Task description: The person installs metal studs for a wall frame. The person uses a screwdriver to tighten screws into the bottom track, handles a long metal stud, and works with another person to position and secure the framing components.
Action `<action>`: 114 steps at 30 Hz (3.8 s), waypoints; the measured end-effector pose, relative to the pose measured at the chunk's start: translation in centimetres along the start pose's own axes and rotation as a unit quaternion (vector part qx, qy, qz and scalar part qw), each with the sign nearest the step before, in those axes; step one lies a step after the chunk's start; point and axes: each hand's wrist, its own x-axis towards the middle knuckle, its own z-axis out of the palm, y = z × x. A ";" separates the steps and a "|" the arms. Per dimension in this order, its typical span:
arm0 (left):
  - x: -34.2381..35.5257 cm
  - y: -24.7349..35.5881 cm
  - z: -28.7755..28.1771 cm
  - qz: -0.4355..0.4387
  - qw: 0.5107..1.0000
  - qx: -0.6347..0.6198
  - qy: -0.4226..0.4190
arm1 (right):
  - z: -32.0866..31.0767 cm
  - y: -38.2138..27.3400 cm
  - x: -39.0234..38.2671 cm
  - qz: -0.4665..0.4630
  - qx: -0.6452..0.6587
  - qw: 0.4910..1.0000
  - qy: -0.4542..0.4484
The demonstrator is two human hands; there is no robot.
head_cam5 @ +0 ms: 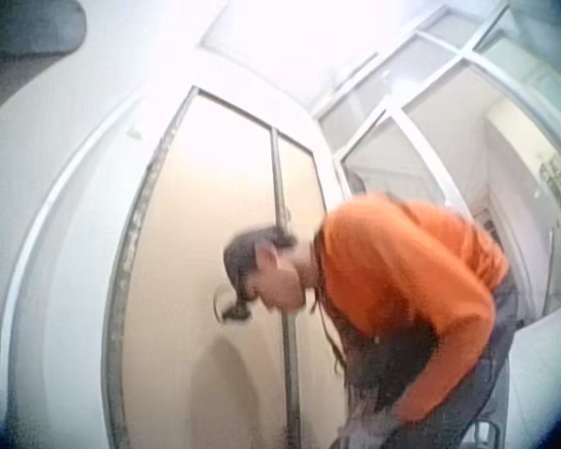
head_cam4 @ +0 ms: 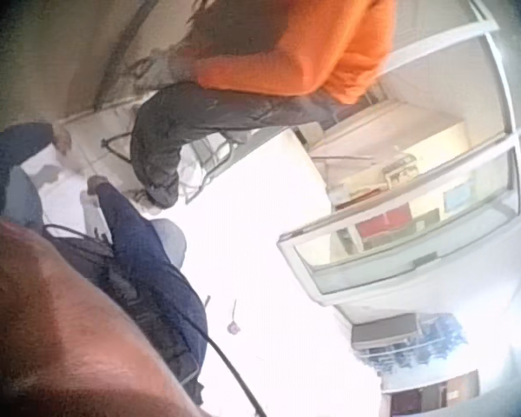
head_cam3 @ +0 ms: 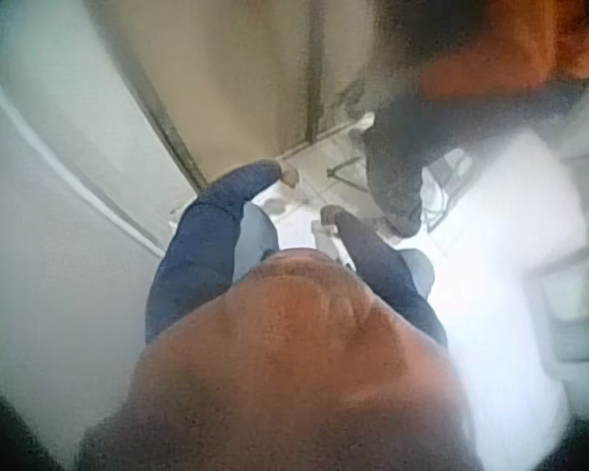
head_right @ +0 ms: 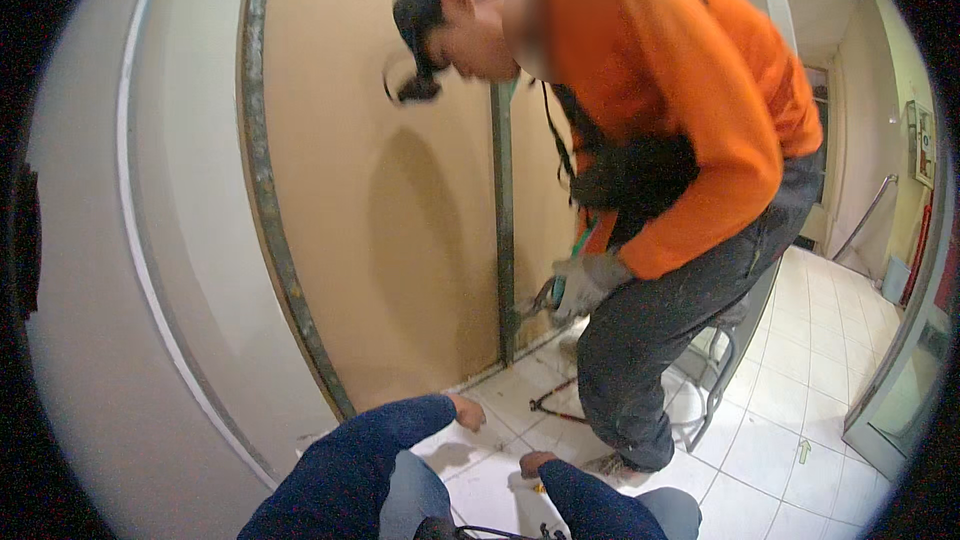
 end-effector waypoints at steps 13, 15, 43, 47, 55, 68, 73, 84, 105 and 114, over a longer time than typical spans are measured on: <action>-1.8 2.1 -2.1 -0.028 0.995 0.066 0.070 | 1.6 2.2 2.6 -0.027 -0.004 0.999 -0.044; -2.4 3.4 -2.3 -0.040 0.996 0.063 0.045 | 2.6 2.5 3.2 -0.026 -0.013 0.999 -0.045; -5.3 7.9 -4.2 -0.153 0.987 -0.031 0.033 | 1.1 -0.1 -0.8 0.065 0.004 0.998 0.011; -4.4 4.9 -1.6 -0.170 0.983 -0.055 0.050 | -1.2 -2.2 -1.4 0.071 0.004 0.997 -0.014; -3.8 5.0 -2.1 -0.170 0.981 -0.072 0.055 | -1.8 -2.0 -2.1 0.078 0.014 0.996 -0.031; -4.0 6.4 -4.4 -0.168 0.985 -0.044 0.008 | 1.8 1.1 0.0 0.043 -0.018 0.998 -0.030; -5.0 5.5 -3.0 -0.188 0.982 -0.028 0.011 | 0.6 -1.3 0.3 0.056 -0.017 0.997 -0.056; -4.4 4.7 -1.6 -0.198 0.979 -0.041 -0.014 | 0.5 -1.7 0.3 0.056 -0.006 0.998 -0.042; -1.6 2.3 -1.7 -0.085 0.994 -0.042 -0.055 | 2.7 2.4 -0.8 0.108 -0.004 0.994 -0.029; -2.6 3.7 -1.3 -0.095 0.992 -0.025 -0.080 | 5.1 4.2 0.7 0.137 0.098 0.986 -0.021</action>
